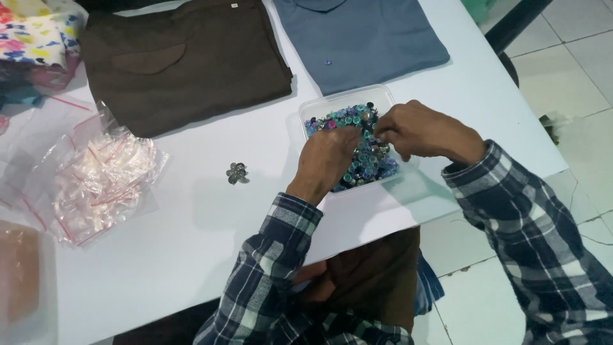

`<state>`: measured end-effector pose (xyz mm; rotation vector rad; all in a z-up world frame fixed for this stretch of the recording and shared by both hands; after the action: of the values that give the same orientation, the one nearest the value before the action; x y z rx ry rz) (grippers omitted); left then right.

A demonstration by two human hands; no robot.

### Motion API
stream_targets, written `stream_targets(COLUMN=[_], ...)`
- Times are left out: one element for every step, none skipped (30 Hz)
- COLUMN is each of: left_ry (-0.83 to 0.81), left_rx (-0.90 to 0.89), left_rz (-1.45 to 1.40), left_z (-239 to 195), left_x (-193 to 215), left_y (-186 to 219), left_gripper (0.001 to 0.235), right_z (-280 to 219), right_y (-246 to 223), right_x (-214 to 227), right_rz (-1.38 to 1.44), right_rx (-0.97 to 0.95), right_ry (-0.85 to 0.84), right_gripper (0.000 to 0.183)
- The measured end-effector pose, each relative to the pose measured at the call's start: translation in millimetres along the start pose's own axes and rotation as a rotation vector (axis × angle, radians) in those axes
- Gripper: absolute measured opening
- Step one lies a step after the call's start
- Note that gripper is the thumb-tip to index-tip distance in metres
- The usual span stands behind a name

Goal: Sorting and packaging small decorative buttons into plastic bags.

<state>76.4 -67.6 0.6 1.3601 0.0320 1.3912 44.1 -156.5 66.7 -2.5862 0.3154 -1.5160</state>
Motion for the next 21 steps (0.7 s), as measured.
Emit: stream_targets(left_ry=[0.000,-0.015,-0.030,-0.033,-0.033,-0.026,-0.024,-0.018,-0.013,-0.011,-0.014,-0.018,-0.016,-0.016,-0.017,-0.016,-0.030,-0.048,-0.050,-0.052,-0.053], left_rx=[0.004,0.017,0.030,0.027,0.015,0.008,0.010,0.005,0.001,0.000,0.017,0.035,0.037,0.030,0.023,0.020,0.026,0.039,0.043,0.052,0.060], left_rz=[-0.002,0.040,0.083,0.079,0.075,0.073,0.072,0.093,0.113,0.112,0.104,0.097,0.096,0.110,0.124,0.124,0.123,0.121,0.120,0.085,0.050], left_z=[-2,-2,-2,-1,0,-1,-1,-1,-1,-2,-3,-4,-4,-4,-4,-3,-2,-4,-6,-6,-6], left_x=[1,0,-2,-5,-7,-8,-7,-4,-1,1,2,3,4,5,5,7,7,7,8,12,15], left_y=[0,0,0,-2,-4,-7,-4,-1,3,5,5,5,4,4,5,7,7,7,9,11,12], left_gripper=[0.019,0.018,0.018,0.018,0.019,0.019,0.019,0.019,0.020,0.020,0.018,0.017,0.017,0.016,0.015,0.015,0.016,0.017,0.017,0.017,0.018], right_z=[7,13,19,25,31,39,43,47,50,50,49,48,48,47,46,43,41,39,29,20,11], right_y=[2,6,11,16,16,14,16,12,9,8,5,0,0,-1,-2,-2,0,0,-4,-5,-4], right_x=[-7,-11,-14,-25,-33,-41,-46,-48,-50,-51,-51,-52,-52,-54,-55,-46,-36,-30,-22,-8,5], right_rz=[-0.002,-0.167,-0.333,-0.332,-0.393,-0.458,-0.461,-0.486,-0.511,-0.513,-0.530,-0.547,-0.549,-0.575,-0.600,-0.601,-0.569,-0.534,-0.532,-0.363,-0.194], right_rx=[0.000,-0.007,-0.014,-0.020,0.019,0.066,0.067,0.100,0.132,0.132,0.158,0.185,0.186,0.193,0.200,0.198,0.171,0.148,0.150,0.109,0.069], right_ry=[-0.004,0.009,0.021,0.020,0.054,0.088,0.087,0.131,0.175,0.175,0.194,0.212,0.212,0.210,0.209,0.211,0.204,0.191,0.187,0.196,0.204], right_gripper=[0.026,0.022,0.020,0.020,0.017,0.014,0.014,0.012,0.011,0.011,0.009,0.009,0.009,0.009,0.009,0.009,0.009,0.009,0.009,0.013,0.017])
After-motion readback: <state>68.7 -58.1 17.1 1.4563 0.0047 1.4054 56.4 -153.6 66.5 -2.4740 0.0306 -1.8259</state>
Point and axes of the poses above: each hand's wrist, its own z-axis towards the middle knuckle, its own x-axis out of the back of the hand, y = z × x, the point moved 10 cm from there along z, towards the middle knuckle, and after that the axes turned 1 degree about -z, right-handed, at the moved point
